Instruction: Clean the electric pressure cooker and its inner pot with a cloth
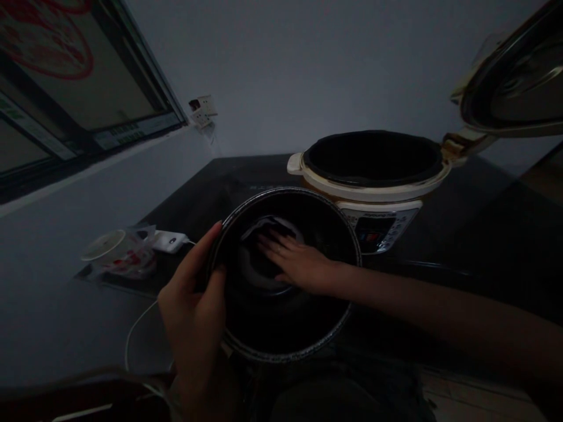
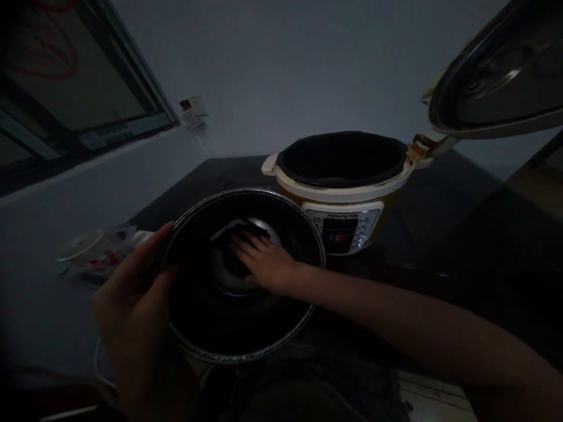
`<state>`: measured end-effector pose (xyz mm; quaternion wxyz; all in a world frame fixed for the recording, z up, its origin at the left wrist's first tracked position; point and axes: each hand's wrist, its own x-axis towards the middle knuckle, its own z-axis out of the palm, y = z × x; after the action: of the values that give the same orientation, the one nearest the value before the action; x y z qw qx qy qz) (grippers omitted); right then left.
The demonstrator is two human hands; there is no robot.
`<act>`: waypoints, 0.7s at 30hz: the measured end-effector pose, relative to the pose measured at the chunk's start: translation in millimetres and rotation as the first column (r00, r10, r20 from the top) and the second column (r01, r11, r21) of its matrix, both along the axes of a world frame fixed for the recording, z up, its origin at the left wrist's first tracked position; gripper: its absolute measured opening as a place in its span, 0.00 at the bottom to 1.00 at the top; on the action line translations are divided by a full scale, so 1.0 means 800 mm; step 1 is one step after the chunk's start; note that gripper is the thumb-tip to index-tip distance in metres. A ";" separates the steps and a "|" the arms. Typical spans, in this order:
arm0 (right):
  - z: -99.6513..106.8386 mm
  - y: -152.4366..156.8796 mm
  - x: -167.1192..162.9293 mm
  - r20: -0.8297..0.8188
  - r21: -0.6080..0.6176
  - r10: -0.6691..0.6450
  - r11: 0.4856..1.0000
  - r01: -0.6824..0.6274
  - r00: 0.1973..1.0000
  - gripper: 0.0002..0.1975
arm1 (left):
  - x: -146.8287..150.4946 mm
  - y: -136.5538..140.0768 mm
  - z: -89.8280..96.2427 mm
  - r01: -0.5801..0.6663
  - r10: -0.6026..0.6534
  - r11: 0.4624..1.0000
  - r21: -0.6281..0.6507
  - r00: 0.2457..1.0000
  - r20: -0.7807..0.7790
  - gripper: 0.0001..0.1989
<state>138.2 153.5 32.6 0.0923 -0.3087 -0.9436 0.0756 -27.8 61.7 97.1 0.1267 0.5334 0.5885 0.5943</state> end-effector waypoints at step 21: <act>0.020 -0.021 0.029 0.277 -0.137 0.213 0.974 -0.181 0.937 0.29 | -0.001 0.001 0.002 -0.005 0.006 1.000 -0.026 0.999 0.039 0.23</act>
<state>161.8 136.9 48.8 -0.0723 -0.2248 -0.9675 0.0901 -28.6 62.5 99.0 0.1434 0.5185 0.5949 0.5973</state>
